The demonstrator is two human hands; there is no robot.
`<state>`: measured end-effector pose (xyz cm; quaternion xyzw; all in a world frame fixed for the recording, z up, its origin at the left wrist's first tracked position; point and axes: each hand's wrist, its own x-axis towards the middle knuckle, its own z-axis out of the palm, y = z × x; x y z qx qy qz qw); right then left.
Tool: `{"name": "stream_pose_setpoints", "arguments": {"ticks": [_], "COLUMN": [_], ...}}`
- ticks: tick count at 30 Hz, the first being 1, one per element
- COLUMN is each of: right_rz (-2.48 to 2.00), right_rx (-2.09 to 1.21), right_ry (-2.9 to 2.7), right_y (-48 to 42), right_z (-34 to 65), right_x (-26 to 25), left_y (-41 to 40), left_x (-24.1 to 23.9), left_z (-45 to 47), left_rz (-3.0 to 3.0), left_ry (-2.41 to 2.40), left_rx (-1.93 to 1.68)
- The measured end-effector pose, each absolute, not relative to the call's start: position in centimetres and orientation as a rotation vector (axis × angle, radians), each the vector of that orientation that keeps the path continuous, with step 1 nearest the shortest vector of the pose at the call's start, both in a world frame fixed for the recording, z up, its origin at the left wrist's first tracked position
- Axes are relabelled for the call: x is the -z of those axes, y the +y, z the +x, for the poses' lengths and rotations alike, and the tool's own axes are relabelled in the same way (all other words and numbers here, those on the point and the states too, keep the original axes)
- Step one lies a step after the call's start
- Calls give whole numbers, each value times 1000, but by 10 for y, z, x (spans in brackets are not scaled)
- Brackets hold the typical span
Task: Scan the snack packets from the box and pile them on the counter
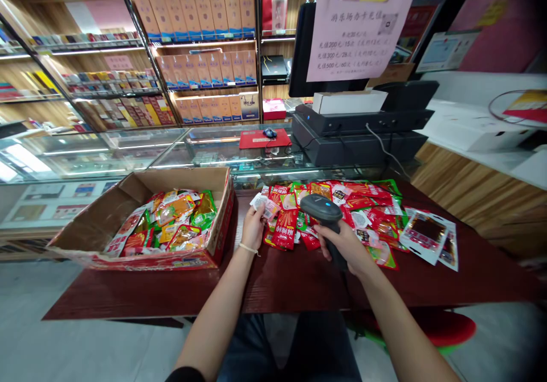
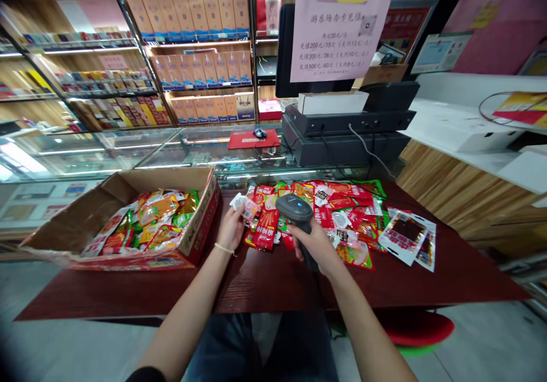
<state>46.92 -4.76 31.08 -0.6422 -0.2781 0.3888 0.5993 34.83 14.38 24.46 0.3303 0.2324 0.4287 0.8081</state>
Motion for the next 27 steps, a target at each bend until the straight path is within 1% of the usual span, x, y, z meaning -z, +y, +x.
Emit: {"name": "stream_pose_setpoints", "arguments": {"ticks": [3,9,18,27], "right_rz": [-1502,-1572,-1740,-1689], "right_rx": [-894,-882,-933,-903], "right_ry": [-642,-666,-805,-797], "right_y": [-47,-49,-53,-60], "right_z": [469,470,460,465], "right_x": [-307,-293,-298,-301], "left_y": [146,144,146,146], "left_x": [-242,-247,-238,-232], "left_z": [346,345,350,350], "left_rz": [738,598,615,741], "left_ry": [570,622,621,632], "left_rx": [-935,-933,-969,-984]}}
